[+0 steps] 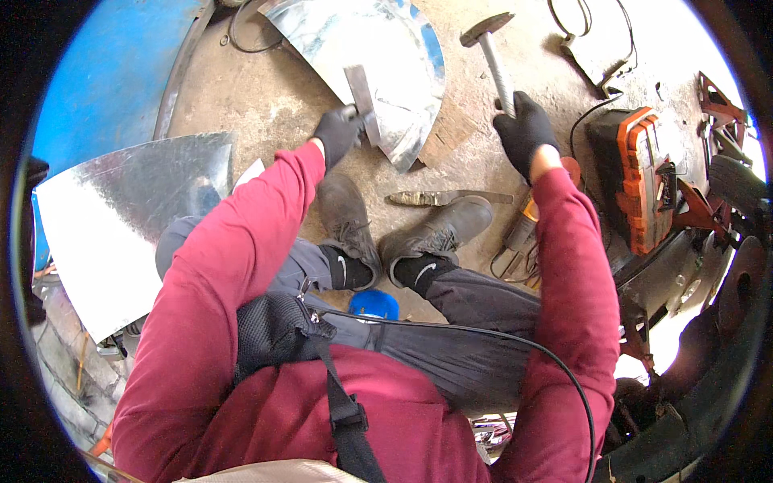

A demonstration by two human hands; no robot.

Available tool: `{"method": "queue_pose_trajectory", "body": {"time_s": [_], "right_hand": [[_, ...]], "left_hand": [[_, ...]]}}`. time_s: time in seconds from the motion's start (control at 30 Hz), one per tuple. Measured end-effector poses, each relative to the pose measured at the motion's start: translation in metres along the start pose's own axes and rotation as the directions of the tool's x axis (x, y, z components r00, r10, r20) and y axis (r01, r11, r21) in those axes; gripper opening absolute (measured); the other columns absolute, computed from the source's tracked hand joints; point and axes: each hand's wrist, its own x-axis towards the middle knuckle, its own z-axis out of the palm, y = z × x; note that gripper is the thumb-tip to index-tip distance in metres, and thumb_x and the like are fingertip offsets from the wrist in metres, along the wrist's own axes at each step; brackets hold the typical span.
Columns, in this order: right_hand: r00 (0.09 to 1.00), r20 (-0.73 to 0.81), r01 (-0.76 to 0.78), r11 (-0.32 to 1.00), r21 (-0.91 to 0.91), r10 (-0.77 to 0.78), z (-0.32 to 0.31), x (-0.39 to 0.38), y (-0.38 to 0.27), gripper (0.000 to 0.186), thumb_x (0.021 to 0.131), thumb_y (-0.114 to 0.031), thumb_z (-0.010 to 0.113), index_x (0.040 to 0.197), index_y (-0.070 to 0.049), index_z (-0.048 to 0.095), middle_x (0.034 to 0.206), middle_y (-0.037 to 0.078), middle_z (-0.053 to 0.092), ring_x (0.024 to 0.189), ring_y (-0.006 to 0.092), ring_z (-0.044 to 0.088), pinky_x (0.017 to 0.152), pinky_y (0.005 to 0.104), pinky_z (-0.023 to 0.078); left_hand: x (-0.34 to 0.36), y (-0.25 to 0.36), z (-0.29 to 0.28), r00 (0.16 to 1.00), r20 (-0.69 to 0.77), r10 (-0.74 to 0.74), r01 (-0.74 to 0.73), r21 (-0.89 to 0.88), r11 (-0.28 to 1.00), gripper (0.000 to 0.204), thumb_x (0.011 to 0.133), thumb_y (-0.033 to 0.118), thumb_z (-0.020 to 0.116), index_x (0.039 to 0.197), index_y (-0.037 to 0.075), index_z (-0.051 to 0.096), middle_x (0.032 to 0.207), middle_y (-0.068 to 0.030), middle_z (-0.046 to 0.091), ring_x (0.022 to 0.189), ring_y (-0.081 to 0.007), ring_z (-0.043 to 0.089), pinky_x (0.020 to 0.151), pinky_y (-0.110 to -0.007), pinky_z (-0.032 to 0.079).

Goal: The person sits on the floor and uses a hammer to repeatedly strike a curved metal sheet placed on a wooden block, shaping it by hand.

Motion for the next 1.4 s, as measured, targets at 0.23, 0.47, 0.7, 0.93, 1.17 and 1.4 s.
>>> {"method": "queue_pose_trajectory", "body": {"time_s": [0.23, 0.47, 0.7, 0.93, 1.17, 1.4], "right_hand": [[0.999, 0.04, -0.017, 0.961, 0.276, 0.006, -0.106, -0.157, -0.077, 0.02, 0.1, -0.015, 0.067, 0.112, 0.001, 0.065, 0.09, 0.006, 0.07, 0.076, 0.0122, 0.067, 0.067, 0.0286, 0.055], [0.986, -0.169, 0.079, 0.882, 0.464, 0.001, -0.122, -0.276, -0.117, 0.024, 0.102, -0.024, 0.067, 0.111, -0.002, 0.065, 0.092, 0.007, 0.071, 0.061, 0.0108, 0.063, 0.055, 0.028, 0.052], [0.935, -0.3, 0.307, 0.85, 0.428, -0.187, -0.121, -0.279, -0.099, 0.029, 0.104, -0.028, 0.065, 0.112, -0.001, 0.07, 0.087, 0.004, 0.07, 0.058, 0.0077, 0.057, 0.053, 0.0259, 0.046], [0.943, -0.315, 0.224, 0.907, 0.356, -0.109, -0.128, -0.292, -0.089, 0.018, 0.101, -0.013, 0.065, 0.112, 0.001, 0.071, 0.09, 0.006, 0.07, 0.062, 0.0086, 0.06, 0.055, 0.0255, 0.047], [0.942, -0.334, 0.139, 0.924, 0.358, -0.012, -0.116, -0.287, -0.058, 0.021, 0.101, -0.024, 0.068, 0.098, -0.003, 0.066, 0.072, -0.001, 0.057, 0.053, 0.0061, 0.05, 0.048, 0.0267, 0.039], [0.951, -0.249, -0.083, 0.924, 0.372, 0.186, -0.108, -0.251, -0.043, 0.018, 0.103, -0.022, 0.068, 0.099, -0.005, 0.067, 0.074, -0.003, 0.058, 0.057, 0.0035, 0.048, 0.05, 0.0257, 0.035]], "left_hand": [[-0.036, 0.079, -0.038, 0.938, -0.27, 0.219, -0.329, -0.488, 0.809, 0.022, 0.104, 0.018, 0.07, 0.111, -0.003, 0.071, 0.088, -0.0055, 0.073, 0.072, -0.0117, 0.068, 0.065, -0.023, 0.056], [-0.113, 0.099, -0.101, 0.875, -0.3, 0.38, -0.465, -0.304, 0.831, 0.027, 0.102, 0.019, 0.071, 0.123, 0.003, 0.068, 0.111, -0.0082, 0.076, 0.088, -0.0156, 0.073, 0.081, -0.03, 0.061], [-0.197, 0.147, -0.114, 0.77, -0.324, 0.55, -0.624, -0.2, 0.755, 0.029, 0.1, 0.013, 0.072, 0.122, -0.005, 0.065, 0.113, -0.0139, 0.075, 0.093, -0.0234, 0.076, 0.082, -0.031, 0.065], [-0.213, 0.188, -0.103, 0.691, -0.244, 0.68, -0.722, -0.181, 0.668, 0.031, 0.097, 0.013, 0.076, 0.125, 0.0, 0.068, 0.115, -0.012, 0.074, 0.101, -0.0238, 0.075, 0.086, -0.035, 0.065], [-0.11, 0.146, -0.052, 0.833, -0.225, 0.505, -0.534, -0.095, 0.84, 0.032, 0.099, 0.025, 0.073, 0.114, -0.004, 0.072, 0.111, -0.0114, 0.077, 0.096, -0.0192, 0.074, 0.084, -0.032, 0.06], [0.018, 0.074, -0.021, 0.841, -0.178, 0.511, -0.402, 0.426, 0.81, 0.044, 0.098, 0.04, 0.069, 0.113, -0.001, 0.074, 0.112, -0.0252, 0.075, 0.105, -0.0412, 0.072, 0.092, -0.044, 0.056]]}}
